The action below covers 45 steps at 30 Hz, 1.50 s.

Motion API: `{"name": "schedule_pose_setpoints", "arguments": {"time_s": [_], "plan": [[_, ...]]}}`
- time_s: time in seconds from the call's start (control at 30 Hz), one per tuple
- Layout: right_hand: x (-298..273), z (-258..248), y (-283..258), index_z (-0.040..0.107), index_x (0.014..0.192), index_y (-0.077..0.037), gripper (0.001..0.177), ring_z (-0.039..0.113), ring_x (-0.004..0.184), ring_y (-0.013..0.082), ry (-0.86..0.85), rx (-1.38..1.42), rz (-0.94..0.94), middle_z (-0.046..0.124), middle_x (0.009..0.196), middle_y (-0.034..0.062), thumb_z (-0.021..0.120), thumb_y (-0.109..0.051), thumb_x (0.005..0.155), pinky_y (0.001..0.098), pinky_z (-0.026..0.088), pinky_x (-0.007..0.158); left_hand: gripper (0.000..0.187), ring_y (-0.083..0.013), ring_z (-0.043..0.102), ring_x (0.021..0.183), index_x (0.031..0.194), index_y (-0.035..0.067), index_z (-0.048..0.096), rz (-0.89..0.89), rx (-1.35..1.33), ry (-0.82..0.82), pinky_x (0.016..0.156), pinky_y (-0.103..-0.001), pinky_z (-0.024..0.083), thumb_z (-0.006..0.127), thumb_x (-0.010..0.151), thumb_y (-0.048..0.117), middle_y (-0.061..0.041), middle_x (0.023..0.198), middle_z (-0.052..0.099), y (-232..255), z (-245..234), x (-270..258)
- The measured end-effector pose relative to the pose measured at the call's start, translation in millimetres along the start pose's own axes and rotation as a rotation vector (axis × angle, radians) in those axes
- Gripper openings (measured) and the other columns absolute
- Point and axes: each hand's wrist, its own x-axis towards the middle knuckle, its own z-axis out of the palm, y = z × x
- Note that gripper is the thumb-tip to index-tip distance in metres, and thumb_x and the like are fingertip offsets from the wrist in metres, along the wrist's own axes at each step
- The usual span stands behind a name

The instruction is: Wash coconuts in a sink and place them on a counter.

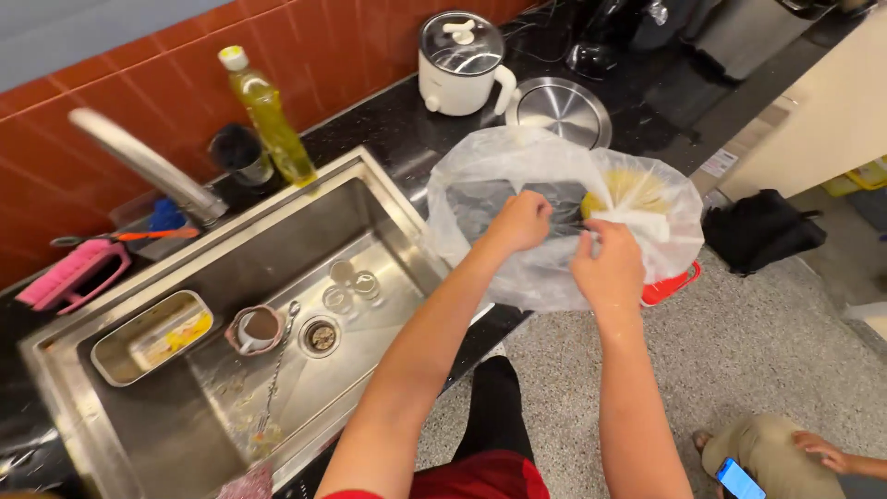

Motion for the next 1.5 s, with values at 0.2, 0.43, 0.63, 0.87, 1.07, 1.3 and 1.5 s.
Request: {"name": "schedule_pose_setpoints", "arguments": {"time_s": [0.2,0.43,0.63,0.87,1.07,1.3,1.5], "plan": [[19.8,-39.3,47.4,0.071,0.116,-0.002,0.035,0.054,0.118,0.0417,0.349,-0.257,0.202,0.061,0.122,0.0241,0.079,-0.014,0.085,0.0479,0.045,0.102,0.086,-0.033,0.058,0.128,0.136,0.009,0.059,0.064,-0.092,-0.196,0.105,-0.04,0.046,0.09,0.066,0.045,-0.018,0.139,0.062,-6.0,83.4,67.4],[37.2,33.7,165.2,0.051,0.148,-0.002,0.066,0.057,0.131,0.0222,0.212,0.591,0.607,0.058,0.143,0.0127,0.074,-0.031,0.093,0.0354,0.043,0.111,0.099,-0.0358,0.053,0.127,0.132,0.009,0.059,0.101,-0.168,0.08,0.108,-0.045,0.039,0.097,0.049,0.046,-0.018,0.136,0.058,33.3,133.3,63.6],[27.7,35.6,114.0,0.06,0.141,-0.001,0.054,0.064,0.119,0.022,0.079,0.542,0.458,0.068,0.129,0.0153,0.067,-0.031,0.096,0.0323,0.048,0.104,0.072,-0.036,0.057,0.126,0.121,0.012,0.072,0.147,-0.109,0.458,0.112,-0.047,0.039,0.092,0.058,0.043,-0.016,0.132,0.065,29.7,114.5,37.7],[18.8,35.0,61.7,0.062,0.139,-0.002,0.046,0.063,0.116,0.0203,-0.151,0.981,0.404,0.068,0.13,0.0116,0.065,-0.022,0.098,0.0333,0.054,0.095,0.069,-0.0283,0.062,0.123,0.123,0.011,0.069,0.091,-0.263,0.345,0.108,-0.042,0.045,0.091,0.065,0.044,-0.01,0.128,0.069,-25.9,43.0,5.2],[24.9,22.0,1.8,0.072,0.124,-0.005,0.029,0.066,0.101,0.0214,0.018,0.619,0.26,0.066,0.117,0.0093,0.069,-0.007,0.096,0.0312,0.055,0.074,0.075,-0.0223,0.069,0.115,0.124,0.008,0.069,-0.063,-0.295,0.211,0.102,-0.036,0.052,0.091,0.062,0.043,-0.006,0.125,0.072,-4.2,-33.7,-71.3],[35.3,62.3,8.1,0.076,0.121,-0.005,0.028,0.052,0.102,0.0266,0.429,0.252,-0.132,0.048,0.113,0.0131,0.072,0.006,0.096,0.0354,0.047,0.088,0.082,-0.0263,0.06,0.127,0.143,0.006,0.057,-0.56,-1.24,-0.117,0.107,-0.043,0.045,0.08,0.074,0.044,-0.011,0.141,0.064,-7.3,-65.4,-161.4],[92.5,68.0,44.4,0.075,0.12,-0.005,0.04,0.047,0.109,0.027,0.661,0.529,0.024,0.037,0.117,0.0114,0.056,0.008,0.088,0.0339,0.056,0.093,0.088,-0.0283,0.057,0.133,0.152,0.002,0.046,-0.145,-1.72,-0.358,0.117,-0.044,0.043,0.08,0.081,0.041,-0.015,0.146,0.059,-5.9,-85.1,-216.6]]}}
